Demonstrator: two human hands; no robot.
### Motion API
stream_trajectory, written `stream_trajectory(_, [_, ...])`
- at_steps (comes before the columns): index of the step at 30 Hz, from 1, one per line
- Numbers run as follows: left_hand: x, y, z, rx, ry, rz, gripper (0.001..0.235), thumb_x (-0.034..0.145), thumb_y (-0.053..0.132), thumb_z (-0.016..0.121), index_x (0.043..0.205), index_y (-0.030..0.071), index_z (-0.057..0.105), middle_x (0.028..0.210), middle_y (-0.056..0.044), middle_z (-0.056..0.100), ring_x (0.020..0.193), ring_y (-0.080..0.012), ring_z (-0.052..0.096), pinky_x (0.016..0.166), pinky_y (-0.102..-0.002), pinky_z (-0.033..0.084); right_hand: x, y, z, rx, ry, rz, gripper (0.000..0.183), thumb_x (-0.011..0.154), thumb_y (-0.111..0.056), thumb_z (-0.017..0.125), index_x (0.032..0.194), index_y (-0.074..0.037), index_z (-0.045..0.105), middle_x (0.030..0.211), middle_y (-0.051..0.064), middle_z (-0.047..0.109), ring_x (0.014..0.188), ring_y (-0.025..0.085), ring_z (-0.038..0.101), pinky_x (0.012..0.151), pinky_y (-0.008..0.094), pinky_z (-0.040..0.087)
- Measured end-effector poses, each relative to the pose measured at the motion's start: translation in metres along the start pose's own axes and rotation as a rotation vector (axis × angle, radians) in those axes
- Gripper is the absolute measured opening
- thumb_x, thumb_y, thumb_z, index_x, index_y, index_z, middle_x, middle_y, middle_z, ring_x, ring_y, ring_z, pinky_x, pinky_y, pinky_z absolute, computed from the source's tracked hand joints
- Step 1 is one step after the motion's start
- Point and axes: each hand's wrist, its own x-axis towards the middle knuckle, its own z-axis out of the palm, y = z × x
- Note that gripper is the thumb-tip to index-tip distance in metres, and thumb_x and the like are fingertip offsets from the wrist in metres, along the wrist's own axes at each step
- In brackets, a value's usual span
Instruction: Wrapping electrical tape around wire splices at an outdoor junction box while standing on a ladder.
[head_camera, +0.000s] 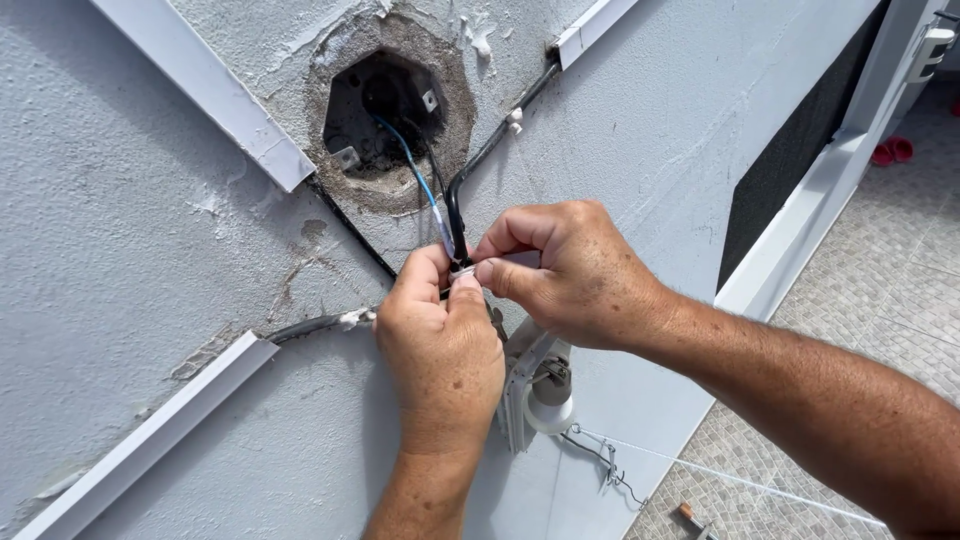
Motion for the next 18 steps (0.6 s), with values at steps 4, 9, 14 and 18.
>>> stream_trajectory(4, [0.001, -0.003, 0.000, -0.035, -0.001, 0.015, 0.019, 0.084, 0.010, 0.058, 0.097, 0.012, 0.072, 0.075, 0.000, 0.074, 0.065, -0.0184, 0.063, 0.068, -0.035, 0.052, 0.002, 0.001, -0.002, -0.025, -0.035, -0.045, 0.005, 0.083, -0.012, 0.077, 0.083, -0.014, 0.073, 0.070, -0.005, 0.073, 0.062, 0.004, 0.064, 0.058, 0.023, 0.050])
stream_trajectory(9, [0.001, -0.006, -0.003, -0.009, -0.034, 0.038, 0.021, 0.088, 0.014, 0.056, 0.101, 0.014, 0.072, 0.073, 0.001, 0.073, 0.064, -0.0181, 0.060, 0.069, -0.035, 0.050, 0.006, 0.003, -0.001, 0.022, -0.049, -0.005, 0.006, 0.082, -0.008, 0.074, 0.081, -0.013, 0.073, 0.067, -0.004, 0.071, 0.060, 0.004, 0.063, 0.057, 0.023, 0.052])
stream_trajectory(14, [0.001, -0.004, -0.007, -0.088, -0.103, -0.075, 0.017, 0.092, 0.014, 0.052, 0.094, 0.016, 0.068, 0.049, 0.001, 0.055, 0.040, -0.0141, 0.053, 0.048, -0.033, 0.050, 0.008, 0.001, 0.002, 0.009, -0.027, -0.048, 0.009, 0.081, -0.006, 0.075, 0.077, -0.013, 0.071, 0.069, -0.004, 0.072, 0.060, 0.004, 0.064, 0.056, 0.022, 0.051])
stream_trajectory(18, [0.004, -0.001, -0.012, -0.124, -0.139, -0.129, 0.022, 0.093, 0.014, 0.051, 0.101, 0.017, 0.072, 0.069, 0.004, 0.070, 0.038, -0.0112, 0.050, 0.039, -0.031, 0.048, 0.011, 0.009, 0.007, -0.021, 0.002, -0.100, 0.008, 0.079, -0.007, 0.076, 0.077, -0.013, 0.071, 0.069, -0.005, 0.069, 0.061, 0.004, 0.059, 0.056, 0.023, 0.047])
